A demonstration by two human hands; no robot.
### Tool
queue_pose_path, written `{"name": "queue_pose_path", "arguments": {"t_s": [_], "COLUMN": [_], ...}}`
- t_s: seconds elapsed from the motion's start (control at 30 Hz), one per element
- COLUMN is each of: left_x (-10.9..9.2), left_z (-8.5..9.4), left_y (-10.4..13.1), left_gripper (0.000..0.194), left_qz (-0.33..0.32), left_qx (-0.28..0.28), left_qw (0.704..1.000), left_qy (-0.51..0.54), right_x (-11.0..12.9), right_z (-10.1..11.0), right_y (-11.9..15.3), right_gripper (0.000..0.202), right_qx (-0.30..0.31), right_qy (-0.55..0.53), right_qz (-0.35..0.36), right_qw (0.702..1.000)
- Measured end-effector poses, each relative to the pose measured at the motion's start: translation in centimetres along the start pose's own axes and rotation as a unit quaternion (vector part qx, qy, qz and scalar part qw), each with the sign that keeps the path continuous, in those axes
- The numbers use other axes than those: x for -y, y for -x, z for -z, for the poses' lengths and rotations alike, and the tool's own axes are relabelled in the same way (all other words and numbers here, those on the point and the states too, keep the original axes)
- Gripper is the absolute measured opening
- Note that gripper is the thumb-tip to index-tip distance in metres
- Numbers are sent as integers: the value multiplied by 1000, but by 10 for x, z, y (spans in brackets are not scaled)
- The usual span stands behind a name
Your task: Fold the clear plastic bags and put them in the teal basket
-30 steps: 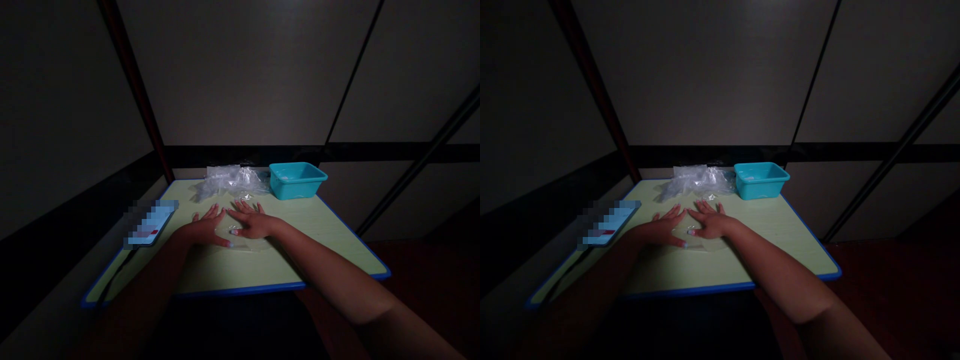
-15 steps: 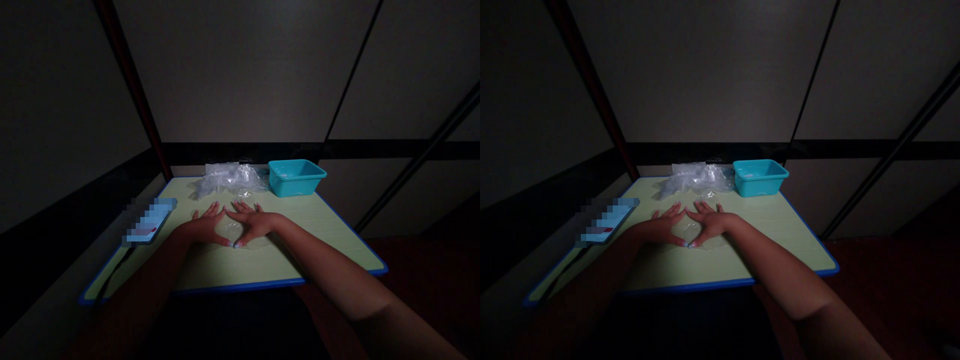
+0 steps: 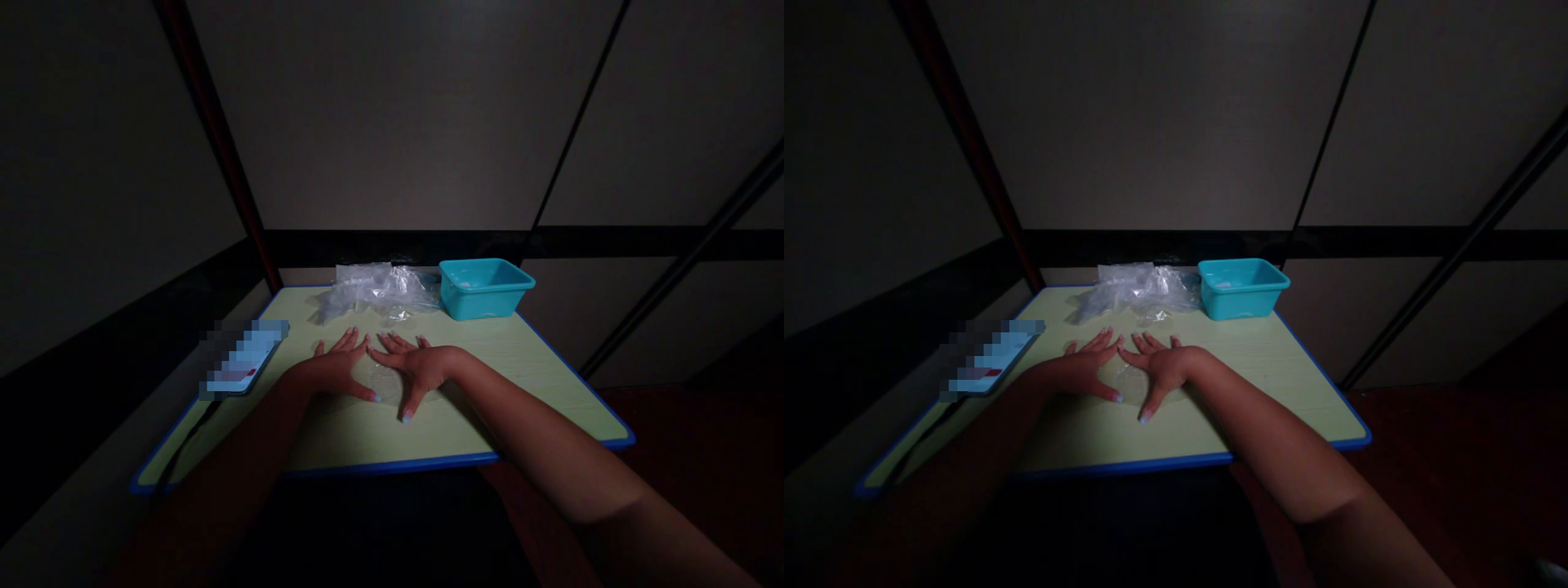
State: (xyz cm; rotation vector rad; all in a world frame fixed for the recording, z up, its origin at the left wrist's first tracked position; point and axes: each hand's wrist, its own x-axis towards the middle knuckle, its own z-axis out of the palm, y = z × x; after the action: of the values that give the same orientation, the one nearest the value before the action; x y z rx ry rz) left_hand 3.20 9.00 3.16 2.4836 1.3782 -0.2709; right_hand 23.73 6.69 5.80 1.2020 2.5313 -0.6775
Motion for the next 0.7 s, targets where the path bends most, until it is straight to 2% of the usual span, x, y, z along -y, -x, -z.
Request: {"name": "queue_pose_path", "arguments": {"t_s": [0.13,0.3,0.5,0.7], "left_x": [4,11,12,13], "left_z": [-1,-2,-3,-3], "left_y": [-1,-4,-4,-4], "left_gripper": [121,113,116,112], "left_qz": [8,29,36,29], "left_qx": [-16,-61,-21,-27], "left_qw": [1000,998,999,999], "left_qy": [-6,-13,-6,4], "right_x": [-1,-3,-2,-3], "right_z": [-2,-9,-13,-12], "right_y": [-1,-8,-12,-11], "right_gripper": [119,113,112,111], "right_qx": [-42,-74,-66,-66], "right_qy": [-12,-15,-6,-3], "right_qz": [8,7,-5,-7], "right_qw": [999,997,998,998]}}
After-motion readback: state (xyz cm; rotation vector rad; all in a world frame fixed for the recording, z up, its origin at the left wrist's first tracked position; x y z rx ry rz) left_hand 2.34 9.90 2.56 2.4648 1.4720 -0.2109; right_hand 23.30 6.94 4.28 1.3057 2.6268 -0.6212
